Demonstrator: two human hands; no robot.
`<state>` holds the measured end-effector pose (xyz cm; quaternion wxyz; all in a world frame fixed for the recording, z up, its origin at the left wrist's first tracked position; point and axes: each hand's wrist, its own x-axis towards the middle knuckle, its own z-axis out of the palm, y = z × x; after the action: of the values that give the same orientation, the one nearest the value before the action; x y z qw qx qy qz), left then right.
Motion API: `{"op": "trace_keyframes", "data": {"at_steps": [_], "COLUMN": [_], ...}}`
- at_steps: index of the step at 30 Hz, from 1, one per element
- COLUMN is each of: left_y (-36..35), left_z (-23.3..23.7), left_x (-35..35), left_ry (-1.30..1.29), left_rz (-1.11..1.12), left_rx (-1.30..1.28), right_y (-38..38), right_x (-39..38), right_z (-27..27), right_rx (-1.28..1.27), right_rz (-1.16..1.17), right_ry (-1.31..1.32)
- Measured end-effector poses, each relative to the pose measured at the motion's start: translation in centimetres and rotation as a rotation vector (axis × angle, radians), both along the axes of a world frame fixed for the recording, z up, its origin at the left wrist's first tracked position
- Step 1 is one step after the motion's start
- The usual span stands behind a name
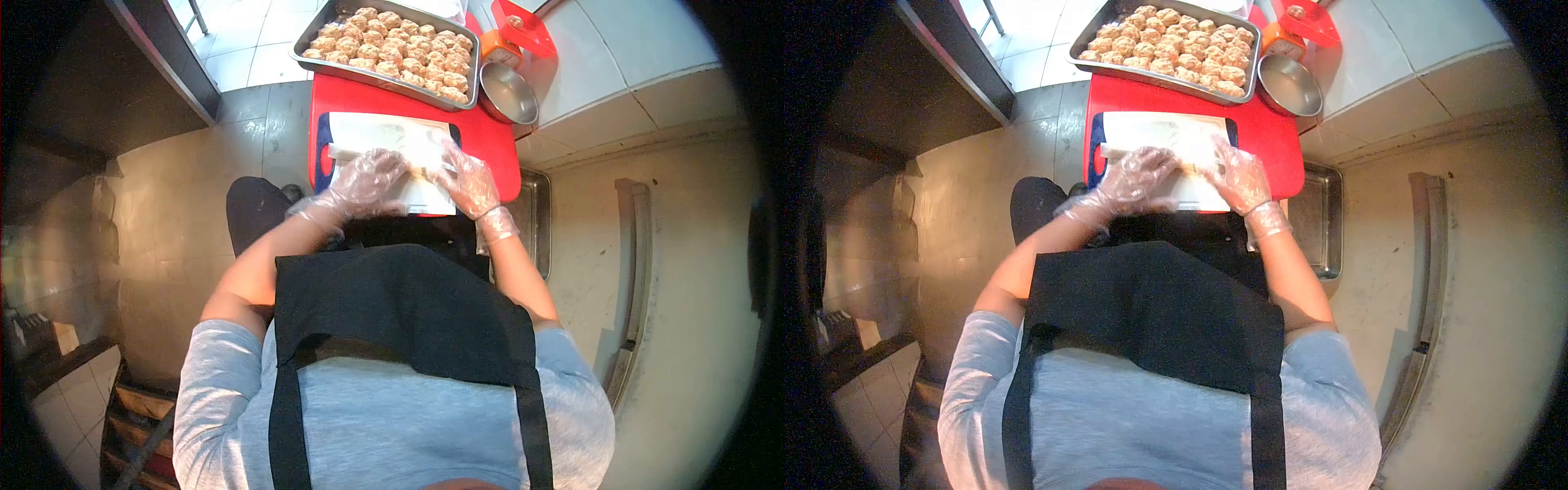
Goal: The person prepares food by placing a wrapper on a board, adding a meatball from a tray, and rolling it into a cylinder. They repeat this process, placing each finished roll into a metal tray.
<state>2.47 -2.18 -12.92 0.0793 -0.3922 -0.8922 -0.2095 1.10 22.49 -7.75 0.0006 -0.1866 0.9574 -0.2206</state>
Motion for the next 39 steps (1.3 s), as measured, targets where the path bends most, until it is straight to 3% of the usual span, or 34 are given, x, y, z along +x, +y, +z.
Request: {"op": "trace_keyframes", "data": {"at_steps": [1, 3, 5, 11, 14, 17, 18, 23, 25, 28, 30, 31, 34, 39], "left_y": [-1.0, -2.9, -4.7, -5.5, -5.6, -5.4, -5.5, -5.1, -3.3, -2.3, -2.3, -2.4, -2.7, -3.1], "left_z": [0.5, 3.5, 0.5, 0.6, -0.2, 0.3, 0.1, 0.2, 0.7, 1.2, 0.3, -0.1, -0.3, 1.5], "left_x": [-1.5, -1.5, -3.3, -5.6, -5.9, -5.8, -6.0, -6.6, -5.2, -4.7, -5.4, -6.1, -7.6, -6.3], "left_ry": [-0.05, -0.102, -0.088, -0.284, -0.101, -0.01, -0.012, 0.083, 0.176, -0.021, -0.114, -0.106, -0.102, 0.103], "left_rz": [-0.065, 0.023, 0.034, 0.024, 0.062, 0.053, 0.056, 0.139, 0.055, 0.07, 0.073, 0.097, 0.137, 0.11], "left_rx": [0.057, 0.051, 0.15, 0.26, 0.237, 0.256, 0.246, 0.141, 0.312, 0.206, 0.327, 0.24, -0.046, 0.11], "right_y": [0.0, 0.0, 0.3, 1.4, 1.1, -1.9, -2.5, -2.2, -1.9, -2.3, -3.2, -3.6, -3.8, -3.0], "right_x": [0.0, 0.5, -0.5, -3.3, -3.3, -2.0, -1.9, -3.5, -4.6, -4.6, -3.5, -3.1, -4.0, -6.8], "right_z": [-0.3, -1.2, -3.0, -2.9, -3.9, -3.2, -3.7, -5.9, -6.1, -5.2, -4.1, -3.7, -4.6, -5.9], "right_rx": [0.019, 0.045, 0.005, 0.003, 0.238, -0.003, -0.079, 0.094, 0.251, 0.211, -0.015, -0.13, -0.064, 0.079], "right_rz": [0.084, 0.246, 0.245, 0.247, 0.223, 0.275, 0.324, 0.277, 0.294, 0.267, 0.323, 0.351, 0.311, 0.252], "right_ry": [0.057, 0.173, 0.178, 0.024, 0.319, 0.588, 0.555, 0.465, 0.386, 0.339, 0.495, 0.572, 0.503, 0.234]}}
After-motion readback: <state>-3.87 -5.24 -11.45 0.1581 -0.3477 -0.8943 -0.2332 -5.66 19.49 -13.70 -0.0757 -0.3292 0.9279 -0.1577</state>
